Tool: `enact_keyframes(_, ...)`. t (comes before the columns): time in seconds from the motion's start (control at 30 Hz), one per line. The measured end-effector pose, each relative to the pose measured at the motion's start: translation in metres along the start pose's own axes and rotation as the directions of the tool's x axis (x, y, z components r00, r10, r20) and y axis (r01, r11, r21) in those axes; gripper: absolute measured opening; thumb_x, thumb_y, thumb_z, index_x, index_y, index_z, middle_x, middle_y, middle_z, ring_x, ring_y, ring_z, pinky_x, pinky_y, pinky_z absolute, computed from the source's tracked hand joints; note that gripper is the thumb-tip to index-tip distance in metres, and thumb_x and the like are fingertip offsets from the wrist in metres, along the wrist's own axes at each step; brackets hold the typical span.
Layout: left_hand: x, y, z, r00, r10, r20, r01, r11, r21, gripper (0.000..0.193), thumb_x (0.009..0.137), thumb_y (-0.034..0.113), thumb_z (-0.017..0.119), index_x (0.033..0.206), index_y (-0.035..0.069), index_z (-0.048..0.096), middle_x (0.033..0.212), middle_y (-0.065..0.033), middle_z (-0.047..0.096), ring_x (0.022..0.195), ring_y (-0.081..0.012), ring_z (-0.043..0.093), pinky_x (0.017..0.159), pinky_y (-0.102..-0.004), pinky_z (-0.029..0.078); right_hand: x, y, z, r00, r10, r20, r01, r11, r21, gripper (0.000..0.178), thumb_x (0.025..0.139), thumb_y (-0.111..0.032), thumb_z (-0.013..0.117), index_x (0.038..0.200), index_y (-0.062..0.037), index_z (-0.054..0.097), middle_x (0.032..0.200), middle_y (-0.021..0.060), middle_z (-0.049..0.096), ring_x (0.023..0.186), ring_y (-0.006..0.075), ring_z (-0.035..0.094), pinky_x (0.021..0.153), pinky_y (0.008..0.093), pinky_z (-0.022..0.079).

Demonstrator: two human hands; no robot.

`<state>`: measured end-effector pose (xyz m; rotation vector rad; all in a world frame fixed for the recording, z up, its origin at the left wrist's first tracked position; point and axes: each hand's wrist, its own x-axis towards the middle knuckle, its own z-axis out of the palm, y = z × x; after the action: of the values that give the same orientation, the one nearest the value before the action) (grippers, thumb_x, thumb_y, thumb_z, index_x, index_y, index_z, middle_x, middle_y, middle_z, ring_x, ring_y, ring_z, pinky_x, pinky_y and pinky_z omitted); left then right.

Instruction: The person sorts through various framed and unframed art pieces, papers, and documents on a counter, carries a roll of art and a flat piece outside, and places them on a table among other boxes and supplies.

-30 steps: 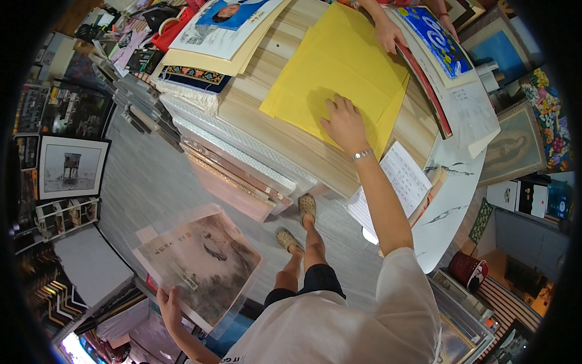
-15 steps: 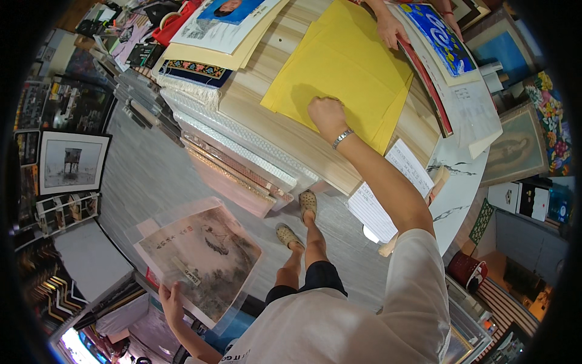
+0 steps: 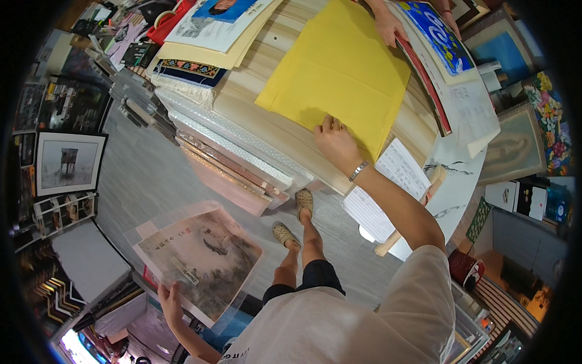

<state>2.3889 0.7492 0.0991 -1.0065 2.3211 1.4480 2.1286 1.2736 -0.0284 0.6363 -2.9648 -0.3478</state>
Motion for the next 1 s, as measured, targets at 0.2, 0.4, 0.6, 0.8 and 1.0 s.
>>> enact_keyframes(0.2,0.003,0.005,0.008,1.000,0.005,-0.003,-0.005,1.000,-0.014,0.027,0.097,0.016,0.061,0.118,-0.001,0.059,0.098,-0.0020,0.062,0.087,-0.0104,0.055,0.077,-0.0260,0.044,0.001,0.015,-0.012,0.902,0.425,0.081,-0.414,0.794,0.444,0.035,0.090,-0.025,0.063,0.110,0.0030,0.061,0.116,0.0250,0.061,0.105,0.0380,0.062,0.084,0.0442,0.055)
enact_keyframes(0.4,0.005,0.015,0.015,0.998,0.053,-0.018,-0.054,0.998,-0.045,0.024,0.097,0.015,0.061,0.114,-0.001,0.059,0.096,-0.0025,0.063,0.086,-0.0104,0.055,0.076,-0.0266,0.045,-0.024,0.075,0.051,0.442,0.888,0.130,-0.875,0.395,0.281,0.080,0.087,-0.063,0.059,0.141,-0.0064,0.043,0.141,0.0308,0.040,0.128,0.0498,0.041,0.101,0.0548,0.041)
enact_keyframes(0.6,0.005,0.024,0.013,1.000,0.017,0.026,-0.017,1.000,0.003,0.022,0.097,0.014,0.061,0.114,0.000,0.059,0.094,-0.0020,0.064,0.082,-0.0102,0.056,0.072,-0.0259,0.045,-0.010,0.041,0.042,0.514,0.846,0.143,-0.854,0.489,0.178,0.092,0.082,-0.076,0.053,0.149,-0.0134,0.038,0.147,0.0309,0.034,0.136,0.0530,0.030,0.109,0.0601,0.028)
enact_keyframes(0.8,0.000,0.050,0.026,0.991,0.086,0.099,-0.081,0.995,-0.050,0.021,0.097,0.012,0.059,0.115,0.001,0.059,0.096,-0.0023,0.064,0.081,-0.0089,0.055,0.070,-0.0244,0.044,-0.009,0.003,0.028,0.516,0.837,0.182,-0.844,0.461,0.274,0.093,0.082,-0.075,0.054,0.150,-0.0135,0.037,0.150,0.0323,0.030,0.138,0.0532,0.027,0.113,0.0599,0.022)
enact_keyframes(1.0,-0.017,0.064,0.015,0.953,0.293,0.073,-0.298,0.952,0.073,0.024,0.095,0.010,0.060,0.115,-0.003,0.058,0.095,-0.0044,0.065,0.081,-0.0108,0.055,0.073,-0.0270,0.045,-0.017,-0.011,0.023,0.474,0.864,0.169,-0.844,0.391,0.367,0.090,0.084,-0.067,0.059,0.149,-0.0091,0.036,0.148,0.0350,0.031,0.137,0.0538,0.029,0.114,0.0589,0.023)
